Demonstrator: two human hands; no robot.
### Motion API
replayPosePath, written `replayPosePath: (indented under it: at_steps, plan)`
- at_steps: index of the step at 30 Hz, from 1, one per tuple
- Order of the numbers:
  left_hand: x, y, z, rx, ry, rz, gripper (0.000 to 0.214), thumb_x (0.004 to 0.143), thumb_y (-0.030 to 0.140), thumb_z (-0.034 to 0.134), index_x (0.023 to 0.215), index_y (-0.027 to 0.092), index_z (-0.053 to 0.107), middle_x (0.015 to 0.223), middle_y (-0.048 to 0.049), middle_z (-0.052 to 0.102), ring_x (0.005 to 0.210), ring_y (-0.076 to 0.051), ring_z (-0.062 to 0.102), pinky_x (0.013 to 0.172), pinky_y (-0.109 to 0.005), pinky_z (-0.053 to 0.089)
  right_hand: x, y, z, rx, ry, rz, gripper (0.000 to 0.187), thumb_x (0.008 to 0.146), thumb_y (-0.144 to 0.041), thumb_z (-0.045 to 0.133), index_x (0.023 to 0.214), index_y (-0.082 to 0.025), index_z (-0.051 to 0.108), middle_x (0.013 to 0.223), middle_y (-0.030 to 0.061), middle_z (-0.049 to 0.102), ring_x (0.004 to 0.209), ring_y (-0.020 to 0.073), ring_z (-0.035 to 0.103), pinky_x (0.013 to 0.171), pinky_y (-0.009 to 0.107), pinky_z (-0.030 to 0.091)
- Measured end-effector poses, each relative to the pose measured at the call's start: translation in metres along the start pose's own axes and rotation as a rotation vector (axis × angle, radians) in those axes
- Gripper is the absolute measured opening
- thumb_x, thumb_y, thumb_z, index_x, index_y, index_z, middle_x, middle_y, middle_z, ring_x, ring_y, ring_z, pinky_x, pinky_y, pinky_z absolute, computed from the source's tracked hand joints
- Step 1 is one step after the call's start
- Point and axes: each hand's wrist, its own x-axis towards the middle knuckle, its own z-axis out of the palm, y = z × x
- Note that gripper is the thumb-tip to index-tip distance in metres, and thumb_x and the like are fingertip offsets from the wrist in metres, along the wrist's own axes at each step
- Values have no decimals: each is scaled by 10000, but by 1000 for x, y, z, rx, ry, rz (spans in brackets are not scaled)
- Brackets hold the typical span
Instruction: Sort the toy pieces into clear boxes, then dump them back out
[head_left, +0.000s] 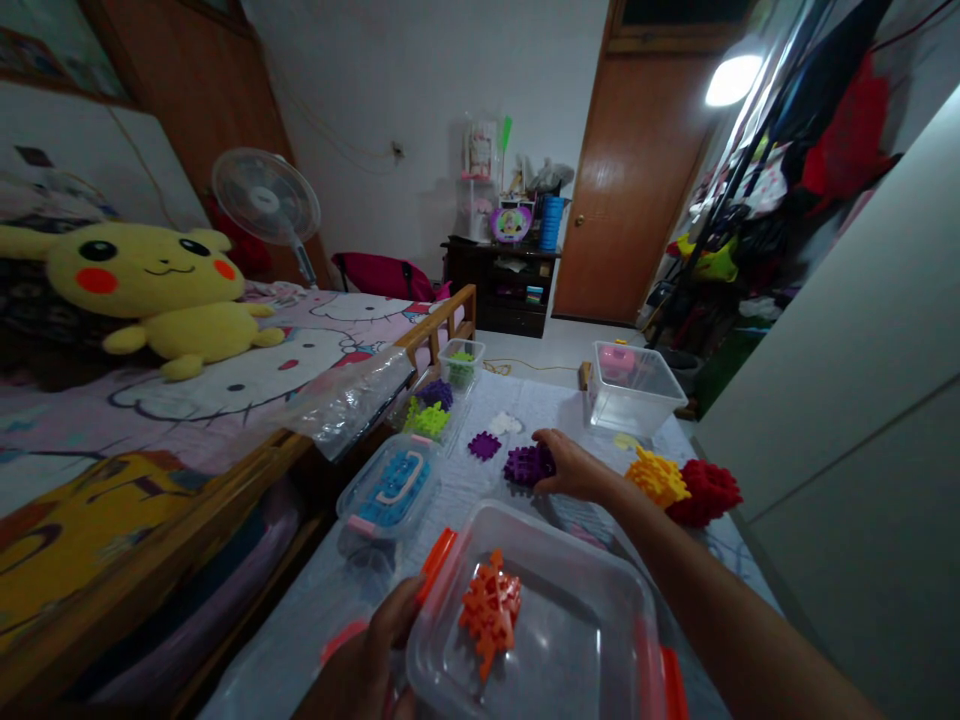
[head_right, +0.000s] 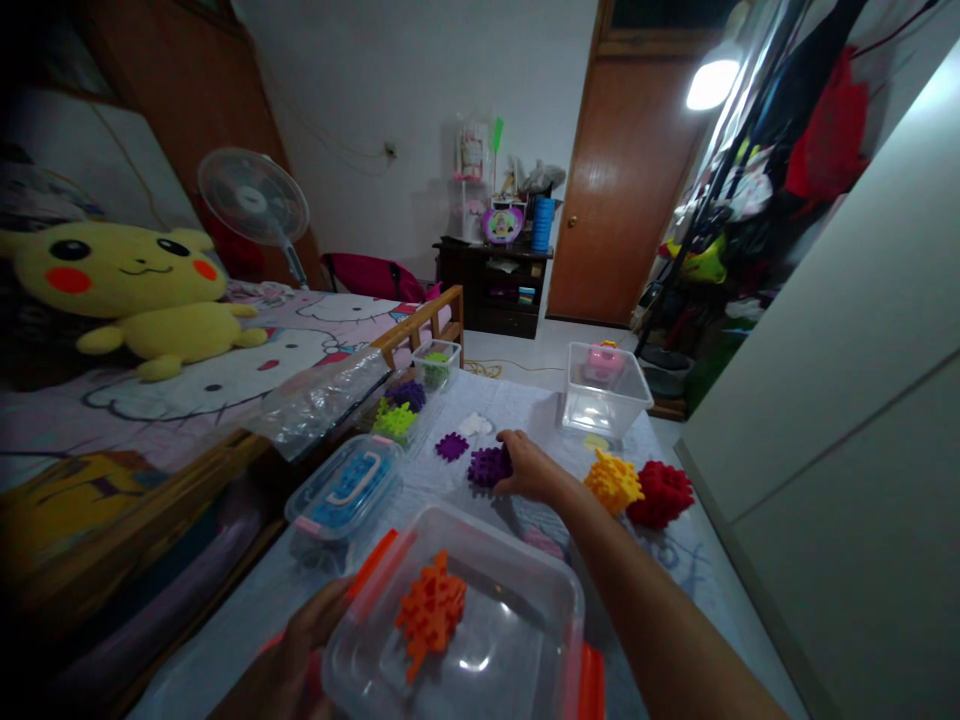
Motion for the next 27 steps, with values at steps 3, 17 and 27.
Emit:
replayPosePath:
  at_steps: [3,17,27]
  plan:
    - [10,-5,5,-40,-34,45,832,814,224,485,1549,265,96,1336,-60,623,1080,-201,681,864,-254,577,-1,0,-1,-14,31,-11,626,623,-212,797,1182,-127,530,1127,115,576,1004,238,581,893,351,456]
    - [39,22,-31,142,-25,88,871,763,675,629,1488,289,337,1352,-124,529,1200,-300,553,990,-402,487,0,5,-2,-64,61,-75,510,648,-216,787,1112,-157,581,1066,81,592,950,214,579,851,324,447]
    - [55,36,-20,-126,-42,217,615,935,621,386,1457,295,384,1515,-86,426,1432,-284,327,1156,-473,315,9,-19,-15,-135,4,-143,572,630,-264,825,1146,-162,602,1136,107,562,1024,246,567,914,355,443]
